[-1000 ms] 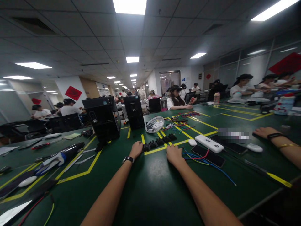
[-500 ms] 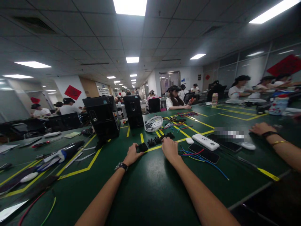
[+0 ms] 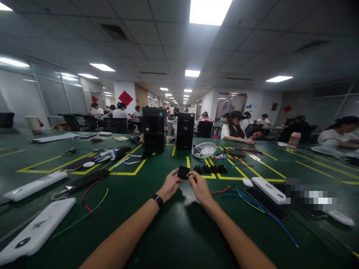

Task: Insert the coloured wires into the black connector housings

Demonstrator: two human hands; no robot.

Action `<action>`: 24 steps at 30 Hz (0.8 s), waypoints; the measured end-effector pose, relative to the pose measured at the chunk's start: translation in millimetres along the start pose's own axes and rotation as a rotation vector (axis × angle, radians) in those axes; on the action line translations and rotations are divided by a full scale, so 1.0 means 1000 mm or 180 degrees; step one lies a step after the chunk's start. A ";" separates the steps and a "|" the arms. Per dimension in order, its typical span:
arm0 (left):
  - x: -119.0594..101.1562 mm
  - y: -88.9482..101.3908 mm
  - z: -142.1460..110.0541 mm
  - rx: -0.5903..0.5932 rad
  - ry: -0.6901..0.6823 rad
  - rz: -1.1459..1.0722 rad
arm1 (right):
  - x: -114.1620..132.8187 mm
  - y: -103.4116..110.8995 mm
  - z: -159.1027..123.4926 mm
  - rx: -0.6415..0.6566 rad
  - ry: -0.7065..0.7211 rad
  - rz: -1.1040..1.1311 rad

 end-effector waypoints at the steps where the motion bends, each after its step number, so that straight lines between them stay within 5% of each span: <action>1: -0.001 -0.003 -0.004 0.0047 -0.0013 -0.0052 | 0.002 -0.004 -0.001 0.0039 0.0007 0.0041; 7: -0.006 -0.013 -0.024 0.0292 -0.0048 -0.0454 | -0.006 -0.009 -0.001 0.0033 -0.0249 0.0591; 16: 0.000 -0.010 -0.018 0.0334 0.0037 -0.0812 | -0.014 -0.030 -0.003 0.0318 -0.0632 0.1765; 24: -0.001 -0.016 -0.026 0.0375 -0.0137 -0.0267 | -0.014 -0.033 -0.007 0.0274 -0.0829 0.1947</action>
Point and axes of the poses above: each hand's wrist, its own z-axis towards the middle knuckle, its own y-axis out of the back of the hand, x = y × z, the point moved 9 cm from there along z, towards the middle knuckle, and after that the axes turned 5 degrees about y, right-handed, at the moved point
